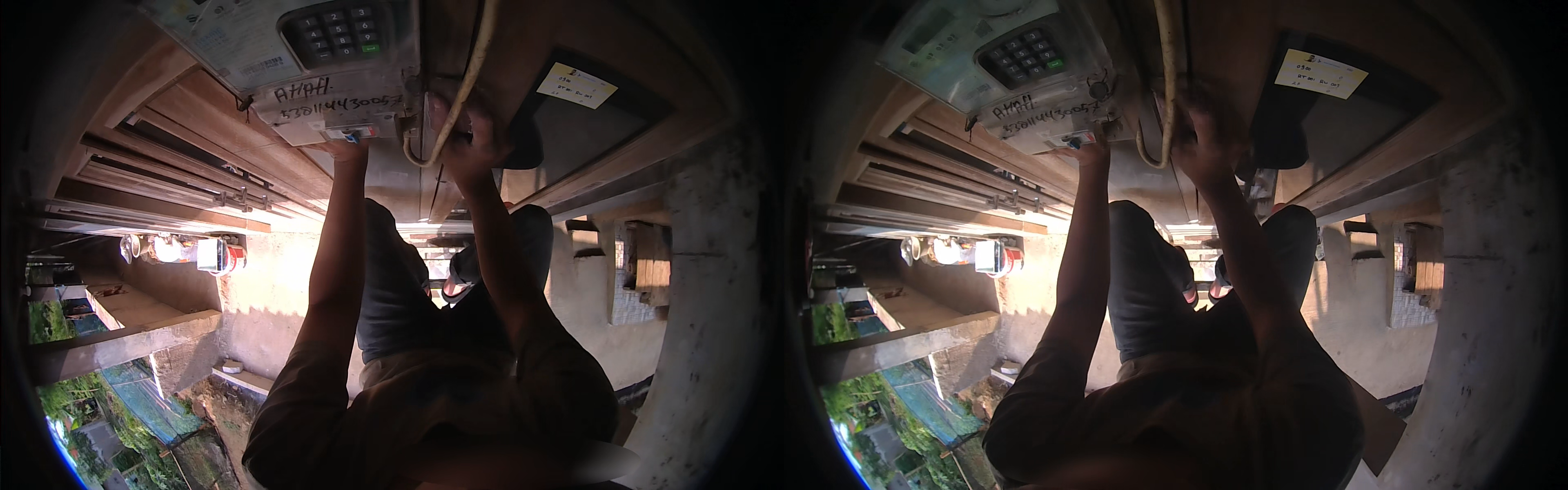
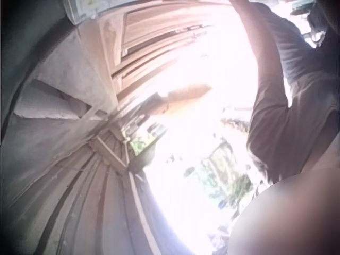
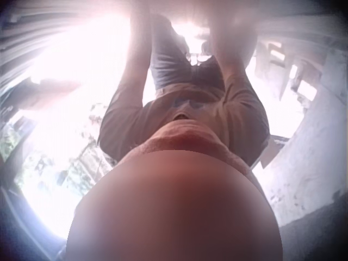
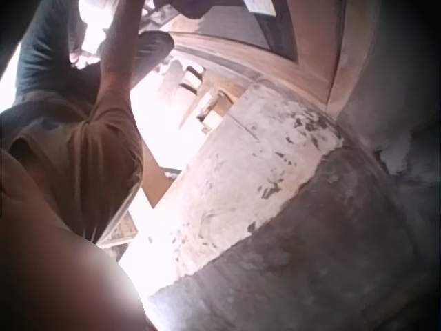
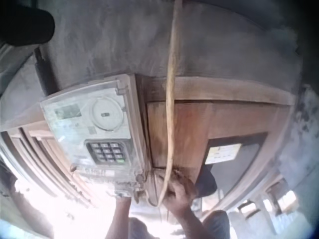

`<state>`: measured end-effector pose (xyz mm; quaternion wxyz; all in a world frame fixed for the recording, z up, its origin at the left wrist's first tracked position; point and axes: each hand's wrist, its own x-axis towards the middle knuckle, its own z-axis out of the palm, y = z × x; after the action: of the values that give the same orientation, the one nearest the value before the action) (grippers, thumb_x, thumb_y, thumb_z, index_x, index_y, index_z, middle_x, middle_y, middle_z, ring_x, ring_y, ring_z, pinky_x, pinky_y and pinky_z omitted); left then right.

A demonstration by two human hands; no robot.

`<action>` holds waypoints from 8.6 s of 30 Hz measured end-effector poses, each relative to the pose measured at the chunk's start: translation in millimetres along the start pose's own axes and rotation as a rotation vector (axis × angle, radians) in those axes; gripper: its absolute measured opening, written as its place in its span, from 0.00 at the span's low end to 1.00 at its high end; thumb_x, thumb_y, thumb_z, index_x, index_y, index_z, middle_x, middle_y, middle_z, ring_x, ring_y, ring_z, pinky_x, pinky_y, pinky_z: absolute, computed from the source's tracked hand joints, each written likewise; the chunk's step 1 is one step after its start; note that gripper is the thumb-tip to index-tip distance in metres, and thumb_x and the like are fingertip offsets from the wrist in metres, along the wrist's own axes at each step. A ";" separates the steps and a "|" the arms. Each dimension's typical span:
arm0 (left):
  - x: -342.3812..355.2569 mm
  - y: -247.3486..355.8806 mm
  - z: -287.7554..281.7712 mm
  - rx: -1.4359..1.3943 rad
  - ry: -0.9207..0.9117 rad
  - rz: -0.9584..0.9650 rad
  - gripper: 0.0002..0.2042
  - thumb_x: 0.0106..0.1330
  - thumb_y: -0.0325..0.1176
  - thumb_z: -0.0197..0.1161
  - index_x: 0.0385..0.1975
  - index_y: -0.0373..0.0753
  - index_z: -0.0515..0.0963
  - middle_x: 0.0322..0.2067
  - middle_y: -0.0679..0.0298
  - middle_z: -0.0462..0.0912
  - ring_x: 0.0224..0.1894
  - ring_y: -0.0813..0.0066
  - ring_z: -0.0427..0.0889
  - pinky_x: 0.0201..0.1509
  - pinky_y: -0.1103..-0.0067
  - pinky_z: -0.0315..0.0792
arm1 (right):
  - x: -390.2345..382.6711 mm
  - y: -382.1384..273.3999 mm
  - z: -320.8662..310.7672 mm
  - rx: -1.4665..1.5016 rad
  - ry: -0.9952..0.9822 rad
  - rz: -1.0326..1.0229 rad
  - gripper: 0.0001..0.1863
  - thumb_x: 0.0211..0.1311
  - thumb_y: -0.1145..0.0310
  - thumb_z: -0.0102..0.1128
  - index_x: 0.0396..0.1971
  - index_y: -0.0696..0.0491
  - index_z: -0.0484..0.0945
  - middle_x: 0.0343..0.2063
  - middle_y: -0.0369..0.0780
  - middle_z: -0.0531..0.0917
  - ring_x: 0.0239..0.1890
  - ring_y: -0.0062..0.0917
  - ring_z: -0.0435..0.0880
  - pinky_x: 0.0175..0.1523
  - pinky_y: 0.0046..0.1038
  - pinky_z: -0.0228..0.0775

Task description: The person routes a yellow electrical cable along a wall-mounted meter box, secures it with clips, and uses a screwdriver to tighten connections. The person also handles a small white plastic component near the meter.

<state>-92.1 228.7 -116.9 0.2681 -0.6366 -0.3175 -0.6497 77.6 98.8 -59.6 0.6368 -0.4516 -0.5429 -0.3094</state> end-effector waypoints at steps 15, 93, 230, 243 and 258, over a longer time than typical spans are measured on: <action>-19.3 -8.1 8.9 0.004 -0.057 0.048 0.42 0.72 0.66 0.46 0.71 0.31 0.56 0.65 0.44 0.62 0.66 0.48 0.64 0.63 0.56 0.63 | 23.9 -11.7 3.0 -0.101 0.032 -0.010 0.18 0.54 0.74 0.78 0.43 0.56 0.79 0.34 0.41 0.90 0.33 0.33 0.91 0.40 0.30 0.83; 24.4 5.5 -5.4 0.000 0.045 -0.358 0.43 0.68 0.68 0.50 0.73 0.40 0.60 0.68 0.48 0.63 0.69 0.43 0.63 0.66 0.48 0.61 | 56.0 -22.5 -11.4 -0.018 -0.052 -0.083 0.16 0.59 0.72 0.76 0.43 0.53 0.77 0.36 0.39 0.90 0.34 0.30 0.90 0.42 0.31 0.82; -111.2 -99.7 27.0 0.118 -0.230 0.210 0.34 0.67 0.56 0.64 0.69 0.46 0.70 0.67 0.59 0.73 0.67 0.52 0.73 0.68 0.51 0.67 | 255.3 72.7 -123.9 -0.608 0.085 -0.695 0.14 0.52 0.60 0.68 0.41 0.35 0.80 0.46 0.24 0.79 0.51 0.22 0.77 0.55 0.39 0.67; -91.5 -72.5 29.1 0.174 0.059 0.217 0.32 0.65 0.55 0.66 0.67 0.46 0.73 0.64 0.56 0.75 0.64 0.48 0.75 0.65 0.47 0.68 | 262.7 70.9 -143.0 -0.575 0.039 -0.601 0.23 0.46 0.73 0.69 0.47 0.51 0.85 0.47 0.31 0.87 0.49 0.27 0.82 0.53 0.33 0.70; -107.4 -66.6 32.5 0.293 -0.045 0.171 0.41 0.63 0.67 0.56 0.69 0.41 0.69 0.68 0.46 0.66 0.65 0.33 0.67 0.58 0.39 0.65 | 224.7 83.9 -131.3 -0.499 -0.062 -0.435 0.25 0.48 0.69 0.72 0.51 0.45 0.82 0.51 0.36 0.83 0.53 0.34 0.81 0.59 0.43 0.71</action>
<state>-116.0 290.7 -229.2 0.4051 -0.6297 -0.3598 -0.5567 255.1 34.4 138.1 0.4087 -0.4764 -0.5531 -0.5477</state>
